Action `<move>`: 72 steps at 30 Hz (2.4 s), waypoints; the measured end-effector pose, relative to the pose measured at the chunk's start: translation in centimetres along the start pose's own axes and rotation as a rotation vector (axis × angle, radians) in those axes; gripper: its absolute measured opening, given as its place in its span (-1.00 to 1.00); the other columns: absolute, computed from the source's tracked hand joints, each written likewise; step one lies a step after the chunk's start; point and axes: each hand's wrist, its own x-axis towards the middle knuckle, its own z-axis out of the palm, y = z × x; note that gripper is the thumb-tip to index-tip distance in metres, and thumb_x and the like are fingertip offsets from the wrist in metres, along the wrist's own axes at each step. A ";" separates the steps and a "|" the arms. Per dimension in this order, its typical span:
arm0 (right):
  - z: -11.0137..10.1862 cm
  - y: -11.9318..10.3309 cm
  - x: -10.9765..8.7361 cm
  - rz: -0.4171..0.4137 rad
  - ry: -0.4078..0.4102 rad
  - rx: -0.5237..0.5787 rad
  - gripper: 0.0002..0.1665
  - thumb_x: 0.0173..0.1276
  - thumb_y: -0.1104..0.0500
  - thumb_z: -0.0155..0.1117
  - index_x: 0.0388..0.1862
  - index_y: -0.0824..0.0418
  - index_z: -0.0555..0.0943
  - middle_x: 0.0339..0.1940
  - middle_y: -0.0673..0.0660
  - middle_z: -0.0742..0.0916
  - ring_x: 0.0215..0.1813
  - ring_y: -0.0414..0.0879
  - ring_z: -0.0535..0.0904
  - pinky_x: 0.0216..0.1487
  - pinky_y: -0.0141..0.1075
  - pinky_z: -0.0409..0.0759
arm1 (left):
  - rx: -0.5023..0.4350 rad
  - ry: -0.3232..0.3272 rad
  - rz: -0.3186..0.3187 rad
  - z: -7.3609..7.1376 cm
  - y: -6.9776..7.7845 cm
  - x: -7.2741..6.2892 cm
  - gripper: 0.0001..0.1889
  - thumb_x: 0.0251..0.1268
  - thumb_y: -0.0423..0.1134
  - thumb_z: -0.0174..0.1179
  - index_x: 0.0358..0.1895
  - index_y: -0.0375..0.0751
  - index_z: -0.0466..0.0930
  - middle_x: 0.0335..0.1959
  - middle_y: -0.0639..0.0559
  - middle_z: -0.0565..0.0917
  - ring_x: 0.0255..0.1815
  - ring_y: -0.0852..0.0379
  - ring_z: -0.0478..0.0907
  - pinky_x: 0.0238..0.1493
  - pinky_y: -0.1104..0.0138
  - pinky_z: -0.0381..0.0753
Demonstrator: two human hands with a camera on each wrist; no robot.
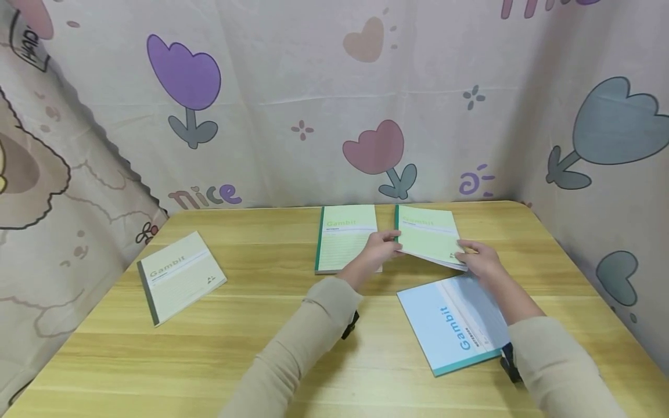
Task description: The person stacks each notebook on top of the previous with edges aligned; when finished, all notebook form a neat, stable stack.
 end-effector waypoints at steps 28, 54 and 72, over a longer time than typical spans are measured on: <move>0.8 -3.4 -1.6 -0.071 -0.051 0.214 -0.21 0.38 0.06 0.10 0.47 0.18 0.01 0.51 0.29 0.03 -0.05 -0.40 0.37 -0.05 -0.61 0.50 | 0.164 -0.169 0.186 -6.6 1.0 -2.2 -0.51 0.22 -0.36 0.16 0.25 -0.06 0.42 0.01 -0.02 0.51 0.02 0.07 0.55 0.09 0.25 0.54; 6.2 -6.8 -0.4 -0.213 -0.076 0.204 -0.33 0.35 0.30 0.08 0.40 0.35 0.15 0.27 0.30 0.30 -0.21 -0.40 0.43 -0.17 -0.60 0.53 | 0.323 -0.118 0.301 -13.3 -0.4 -3.8 -0.53 0.24 -0.33 0.16 0.25 -0.19 0.41 -0.06 -0.16 0.52 -0.13 0.08 0.53 -0.18 0.43 0.55; 10.4 -7.1 1.7 -0.261 -0.091 0.066 -0.41 0.32 0.32 0.10 0.33 0.41 0.27 0.24 0.39 0.37 -0.28 -0.33 0.44 -0.27 -0.52 0.50 | 0.375 -0.082 0.265 -17.1 -2.8 -3.9 -0.51 0.24 -0.34 0.16 0.26 -0.24 0.38 -0.15 -0.09 0.49 -0.21 0.14 0.45 -0.23 0.47 0.51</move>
